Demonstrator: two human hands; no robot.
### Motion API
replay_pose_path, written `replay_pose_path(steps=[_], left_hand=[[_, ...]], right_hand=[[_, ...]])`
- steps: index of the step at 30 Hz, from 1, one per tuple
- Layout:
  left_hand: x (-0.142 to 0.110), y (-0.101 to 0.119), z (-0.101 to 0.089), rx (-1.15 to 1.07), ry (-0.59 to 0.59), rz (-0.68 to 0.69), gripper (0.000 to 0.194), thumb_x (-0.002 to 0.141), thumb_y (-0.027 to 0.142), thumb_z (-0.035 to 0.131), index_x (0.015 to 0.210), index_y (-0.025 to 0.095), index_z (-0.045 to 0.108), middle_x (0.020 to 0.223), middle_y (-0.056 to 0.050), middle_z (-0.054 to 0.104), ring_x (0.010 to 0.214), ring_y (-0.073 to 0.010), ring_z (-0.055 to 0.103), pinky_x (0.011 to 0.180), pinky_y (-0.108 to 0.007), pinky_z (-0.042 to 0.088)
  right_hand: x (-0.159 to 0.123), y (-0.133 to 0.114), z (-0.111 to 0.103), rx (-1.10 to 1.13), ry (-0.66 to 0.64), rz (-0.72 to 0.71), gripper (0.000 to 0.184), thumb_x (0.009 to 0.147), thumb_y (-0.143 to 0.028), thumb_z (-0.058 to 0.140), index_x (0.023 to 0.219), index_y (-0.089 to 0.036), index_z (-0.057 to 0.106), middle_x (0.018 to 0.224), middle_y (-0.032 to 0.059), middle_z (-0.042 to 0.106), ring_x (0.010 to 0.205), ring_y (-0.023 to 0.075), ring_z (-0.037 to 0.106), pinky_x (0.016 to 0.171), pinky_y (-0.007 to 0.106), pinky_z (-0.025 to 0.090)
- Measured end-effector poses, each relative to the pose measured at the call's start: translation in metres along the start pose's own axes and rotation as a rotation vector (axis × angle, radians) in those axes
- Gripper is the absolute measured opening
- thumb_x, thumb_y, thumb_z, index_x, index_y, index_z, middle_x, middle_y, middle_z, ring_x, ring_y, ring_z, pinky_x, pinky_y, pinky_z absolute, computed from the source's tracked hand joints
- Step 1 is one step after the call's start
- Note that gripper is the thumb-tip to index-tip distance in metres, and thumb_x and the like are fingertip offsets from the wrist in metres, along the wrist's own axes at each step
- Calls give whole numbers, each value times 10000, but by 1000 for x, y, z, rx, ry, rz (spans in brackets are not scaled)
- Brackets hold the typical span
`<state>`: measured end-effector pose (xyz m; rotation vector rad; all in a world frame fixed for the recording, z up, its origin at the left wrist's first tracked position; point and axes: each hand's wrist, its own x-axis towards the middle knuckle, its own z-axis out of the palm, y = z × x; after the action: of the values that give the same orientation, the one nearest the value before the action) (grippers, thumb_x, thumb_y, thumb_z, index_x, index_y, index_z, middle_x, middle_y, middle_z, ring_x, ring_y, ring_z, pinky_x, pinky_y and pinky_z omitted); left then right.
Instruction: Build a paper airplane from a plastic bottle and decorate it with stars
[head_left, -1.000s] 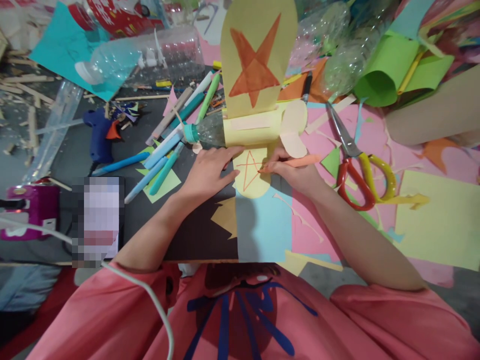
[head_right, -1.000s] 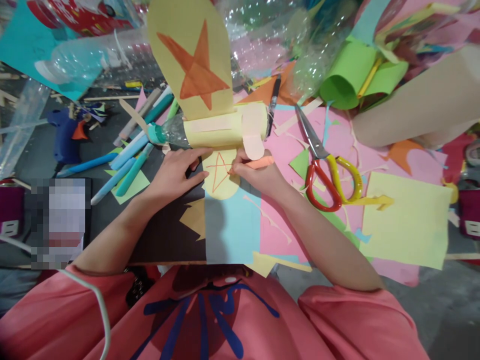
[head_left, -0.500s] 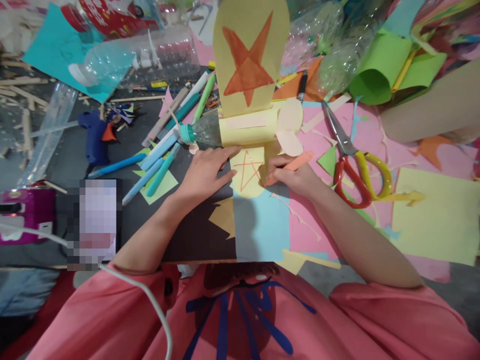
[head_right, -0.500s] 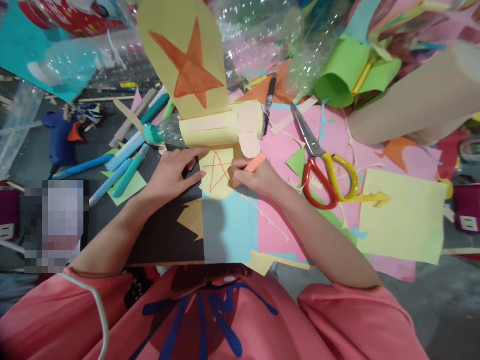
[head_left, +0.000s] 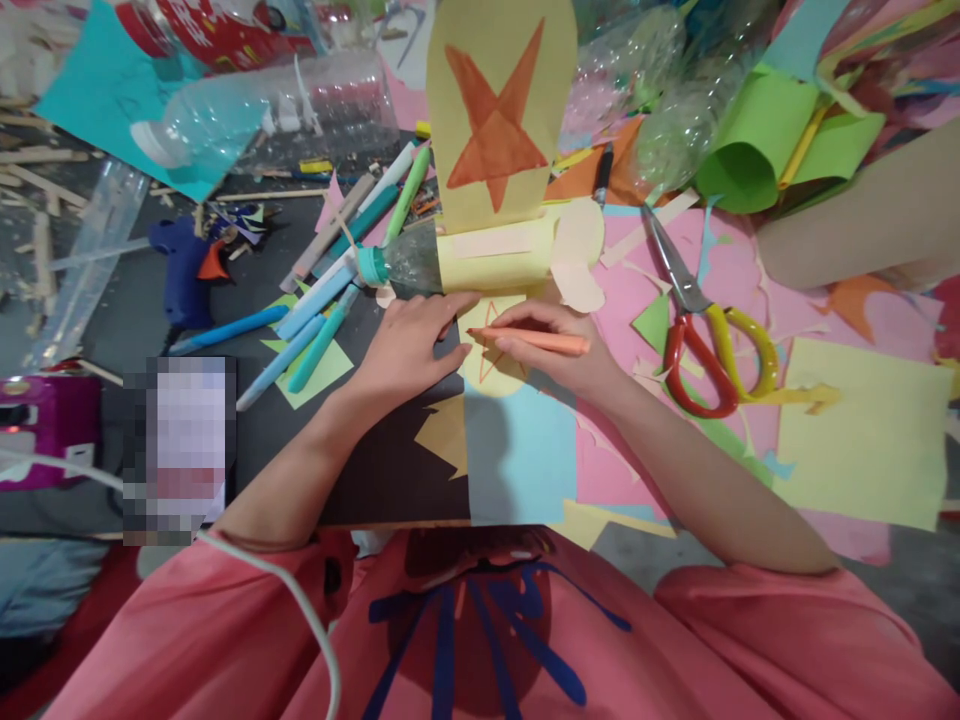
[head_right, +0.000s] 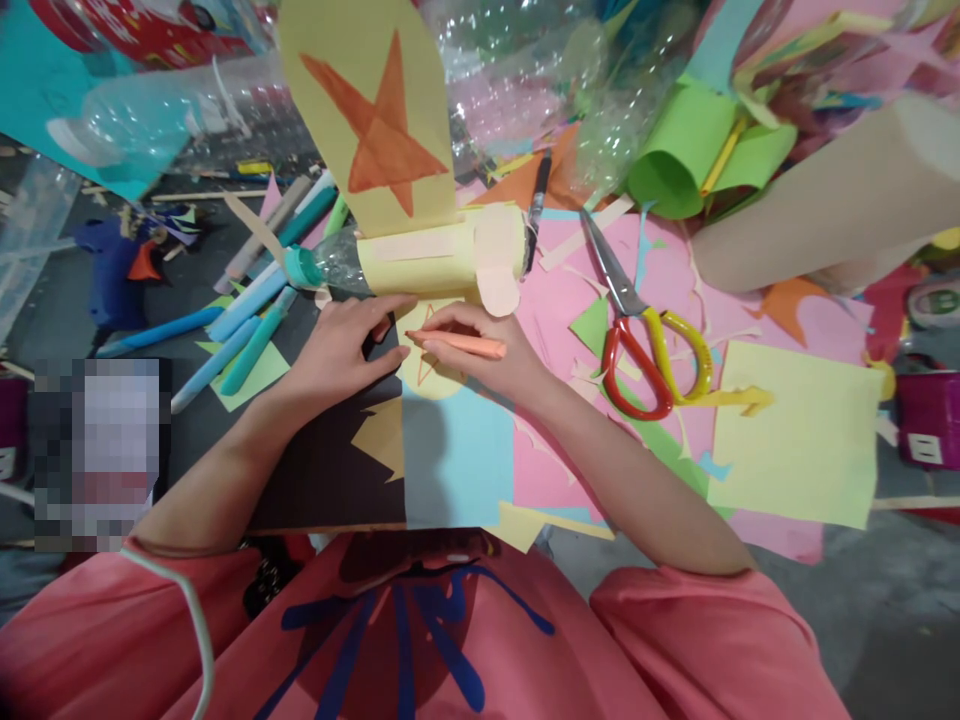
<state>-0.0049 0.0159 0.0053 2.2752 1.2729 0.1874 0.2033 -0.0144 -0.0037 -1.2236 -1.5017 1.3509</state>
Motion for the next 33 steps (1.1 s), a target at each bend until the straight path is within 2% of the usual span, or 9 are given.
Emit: replay_pose_path(steps=[9,19,25,29,33], left_hand=[[0,0,0,-8,-2,-7,502,902,311,531,1383,175,577,937,-55,668,901,-237,580,865,-369,395],[0,0,-1,-17,-10,-15,525,902,308,544,1412,184,557,942,-50,660,897,-234,572,862,-361,382],[0,1,-3,-12,-25,-29,514,902,304,550,1403,192,564,928,-45,657,882,-227,571,854,-356,381],[0,0,-2,-13,-18,-24,515,897,302,549,1401,198,566,911,-40,653,882,-225,570,845,-358,382],[0,0,-1,-17,-8,-13,511,890,303,553,1391,204,573,893,-35,649,870,-222,568,831,-351,388]], right_hand=[[-2,-1,-1,-103,-29,8,224,847,-414,718,933,-216,777,923,45,781,818,180,688,704,284,525],[-3,-10,-10,-116,-48,51,185,792,-349,690,707,-186,679,692,5,656,632,131,561,581,265,417],[-3,-13,-17,-122,-126,144,199,781,-354,658,667,-199,607,612,-28,588,489,99,491,474,249,343],[-4,-13,-20,-149,-116,110,171,768,-310,664,649,-198,612,653,-5,660,571,118,537,524,252,371],[-6,-14,-24,-170,-132,135,198,775,-317,663,630,-197,602,663,9,677,606,135,568,548,257,403]])
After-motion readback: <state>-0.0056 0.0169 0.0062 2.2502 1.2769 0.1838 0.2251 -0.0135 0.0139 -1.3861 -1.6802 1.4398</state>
